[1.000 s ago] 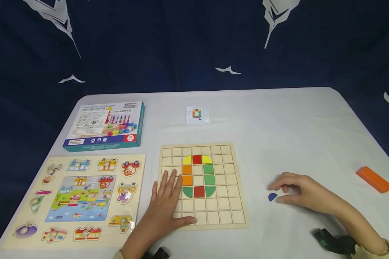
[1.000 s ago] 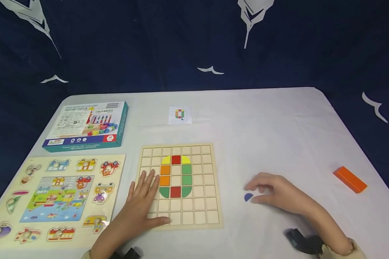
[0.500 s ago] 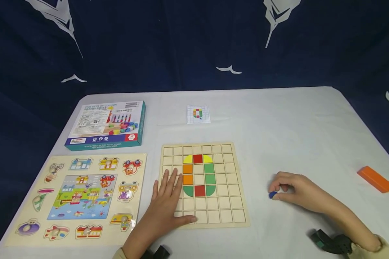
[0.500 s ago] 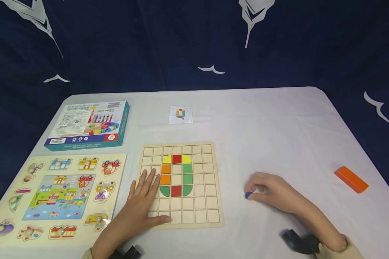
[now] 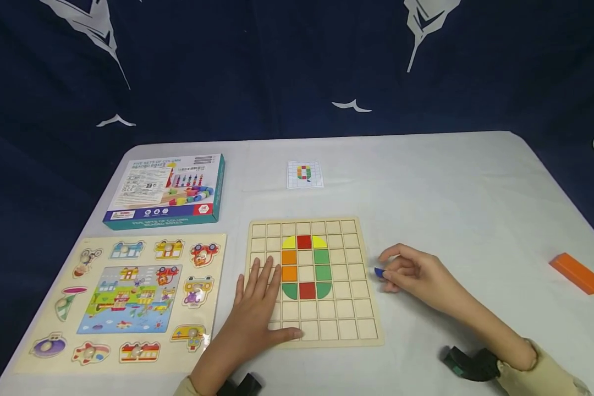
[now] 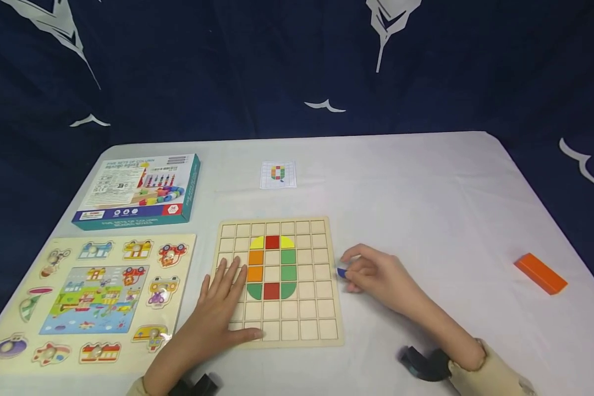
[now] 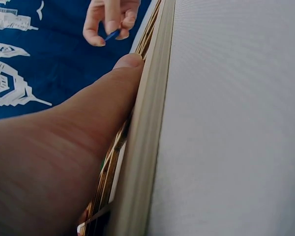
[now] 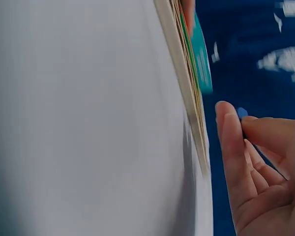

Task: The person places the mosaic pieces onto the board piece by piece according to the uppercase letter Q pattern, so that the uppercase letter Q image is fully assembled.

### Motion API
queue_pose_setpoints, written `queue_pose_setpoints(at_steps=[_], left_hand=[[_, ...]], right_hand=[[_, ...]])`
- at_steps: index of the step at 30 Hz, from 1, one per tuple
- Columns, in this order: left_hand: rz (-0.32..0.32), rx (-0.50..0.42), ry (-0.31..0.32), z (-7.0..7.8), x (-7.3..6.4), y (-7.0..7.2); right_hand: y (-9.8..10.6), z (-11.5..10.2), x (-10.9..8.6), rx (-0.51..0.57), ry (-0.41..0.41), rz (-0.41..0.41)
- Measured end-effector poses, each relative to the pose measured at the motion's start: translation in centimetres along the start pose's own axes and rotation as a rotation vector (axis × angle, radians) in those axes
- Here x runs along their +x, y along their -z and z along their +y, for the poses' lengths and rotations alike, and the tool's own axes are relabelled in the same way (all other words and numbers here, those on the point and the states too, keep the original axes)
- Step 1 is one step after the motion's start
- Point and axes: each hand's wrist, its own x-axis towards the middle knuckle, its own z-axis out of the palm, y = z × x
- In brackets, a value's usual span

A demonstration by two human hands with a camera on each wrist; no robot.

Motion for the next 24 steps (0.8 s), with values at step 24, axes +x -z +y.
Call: queue_pose_setpoints(at_steps=[24], left_hand=[[0.016, 0.004, -0.005, 0.0, 0.0, -0.1]], right_hand=[[-8.4, -2.0, 2.4, 0.049, -0.163, -0.095]])
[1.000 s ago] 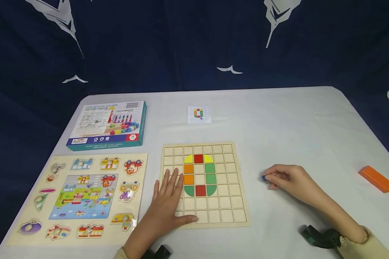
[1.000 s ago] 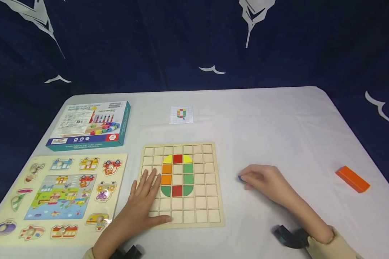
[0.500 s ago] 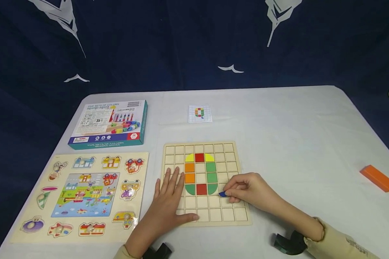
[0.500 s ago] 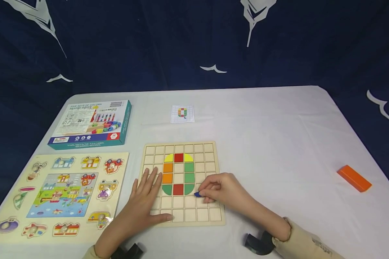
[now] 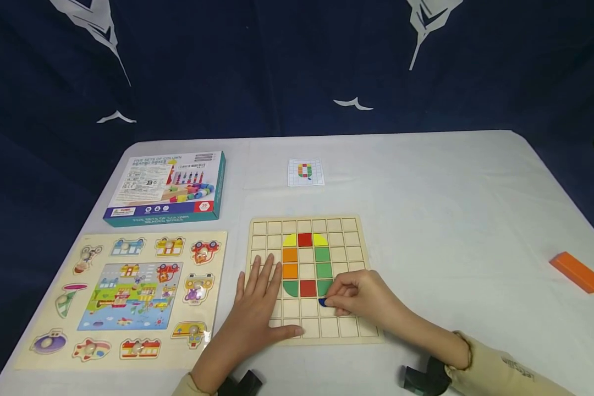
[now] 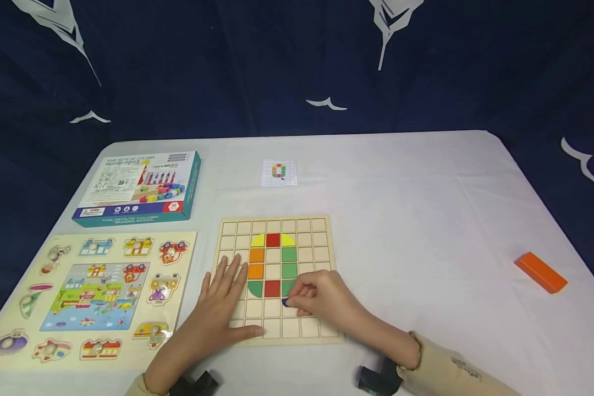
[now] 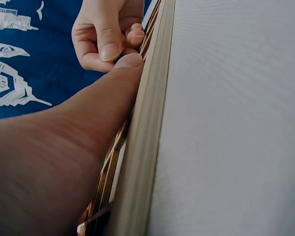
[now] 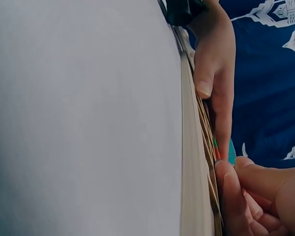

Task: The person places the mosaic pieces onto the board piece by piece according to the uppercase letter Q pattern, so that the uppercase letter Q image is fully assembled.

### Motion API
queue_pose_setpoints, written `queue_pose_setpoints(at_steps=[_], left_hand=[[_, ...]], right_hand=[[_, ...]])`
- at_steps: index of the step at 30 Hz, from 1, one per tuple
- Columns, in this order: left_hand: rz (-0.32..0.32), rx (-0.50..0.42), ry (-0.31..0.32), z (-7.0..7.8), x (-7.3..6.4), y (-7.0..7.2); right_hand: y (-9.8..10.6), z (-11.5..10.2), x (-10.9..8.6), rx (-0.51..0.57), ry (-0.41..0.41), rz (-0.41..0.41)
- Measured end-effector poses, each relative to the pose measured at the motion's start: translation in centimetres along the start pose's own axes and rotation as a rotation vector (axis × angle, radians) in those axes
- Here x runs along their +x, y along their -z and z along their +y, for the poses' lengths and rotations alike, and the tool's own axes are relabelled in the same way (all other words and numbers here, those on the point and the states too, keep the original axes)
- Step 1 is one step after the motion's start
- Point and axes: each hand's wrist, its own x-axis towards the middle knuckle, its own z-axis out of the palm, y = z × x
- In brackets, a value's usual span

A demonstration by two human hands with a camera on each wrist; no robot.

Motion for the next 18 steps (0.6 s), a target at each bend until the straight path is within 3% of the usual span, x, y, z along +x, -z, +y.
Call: queue_pose_setpoints(at_steps=[9, 18], left_hand=[[0.013, -0.004, -0.011, -0.01, -0.02, 0.06], [0.004, -0.013, -0.003, 0.06, -0.08, 0.14]], right_hand=[[-0.36, 0.3, 0.0, -0.242, 0.138, 0.041], [-0.47, 0.35, -0.18, -0.307, 0.172, 0.02]])
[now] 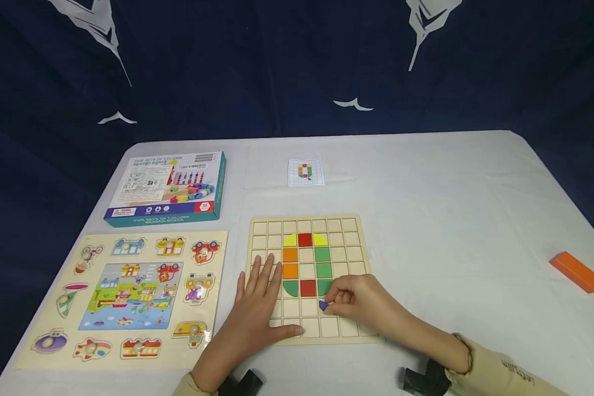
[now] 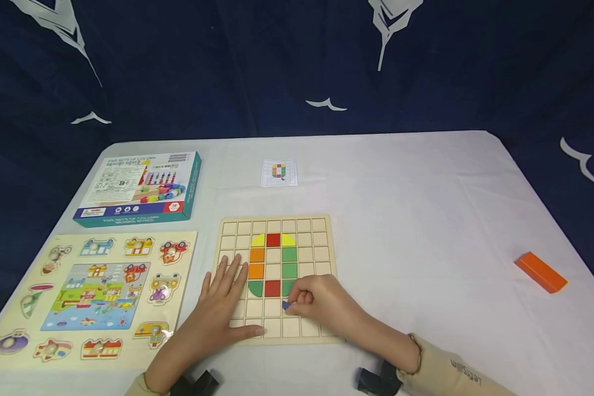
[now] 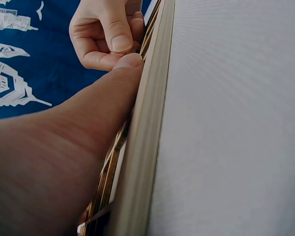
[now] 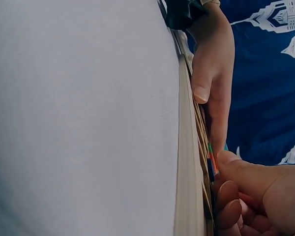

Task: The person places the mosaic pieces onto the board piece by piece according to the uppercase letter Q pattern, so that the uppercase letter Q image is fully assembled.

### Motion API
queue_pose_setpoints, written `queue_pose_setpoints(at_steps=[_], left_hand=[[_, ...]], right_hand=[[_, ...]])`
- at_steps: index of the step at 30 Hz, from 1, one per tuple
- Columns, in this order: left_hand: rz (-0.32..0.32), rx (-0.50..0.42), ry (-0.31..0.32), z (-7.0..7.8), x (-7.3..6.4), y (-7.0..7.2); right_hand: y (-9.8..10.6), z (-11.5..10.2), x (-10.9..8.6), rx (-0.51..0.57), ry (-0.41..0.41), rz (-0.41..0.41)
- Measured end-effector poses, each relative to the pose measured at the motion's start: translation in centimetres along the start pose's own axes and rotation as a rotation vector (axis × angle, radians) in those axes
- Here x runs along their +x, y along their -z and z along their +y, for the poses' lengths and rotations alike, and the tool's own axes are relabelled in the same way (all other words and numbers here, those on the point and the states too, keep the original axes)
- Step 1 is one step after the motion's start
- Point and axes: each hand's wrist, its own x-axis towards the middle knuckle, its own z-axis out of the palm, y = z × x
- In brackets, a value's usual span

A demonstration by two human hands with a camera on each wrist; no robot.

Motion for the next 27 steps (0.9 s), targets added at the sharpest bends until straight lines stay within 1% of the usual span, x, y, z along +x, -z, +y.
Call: queue_pose_setpoints(at_steps=[3, 6, 12, 18, 20, 22, 24, 26, 27], left_hand=[[0.003, 0.004, -0.006, -0.1, 0.0, 0.0], [0.009, 0.008, -0.015, -0.2, 0.0, -0.1], [0.008, 0.006, -0.007, -0.4, 0.0, -0.2], [0.012, 0.006, -0.009, -0.5, 0.0, -0.3], [0.003, 0.005, -0.005, -0.6, 0.0, -0.3], [-0.012, 0.002, 0.0, -0.6, -0.1, -0.4], [-0.031, -0.009, 0.002, -0.6, -0.3, -0.2], [-0.056, -0.037, -0.008, -0.6, -0.6, 0.3], [-0.068, -0.053, -0.025, -0.7, -0.8, 0.9]], right_hand=[[-0.1, 0.0, 0.0, -0.01, -0.003, -0.003], [-0.2, 0.0, 0.1, -0.043, 0.002, 0.008], [-0.5, -0.1, 0.3, -0.106, 0.006, 0.027], [-0.5, -0.1, 0.4, -0.101, 0.013, 0.02], [-0.3, 0.0, 0.3, -0.088, 0.005, 0.012], [0.2, 0.1, 0.2, -0.078, -0.002, 0.022], [1.3, 0.4, -0.1, -0.079, 0.007, 0.057], [3.1, 0.7, -0.7, -0.116, 0.012, 0.113], [4.2, 0.9, -1.2, -0.148, 0.006, 0.149]])
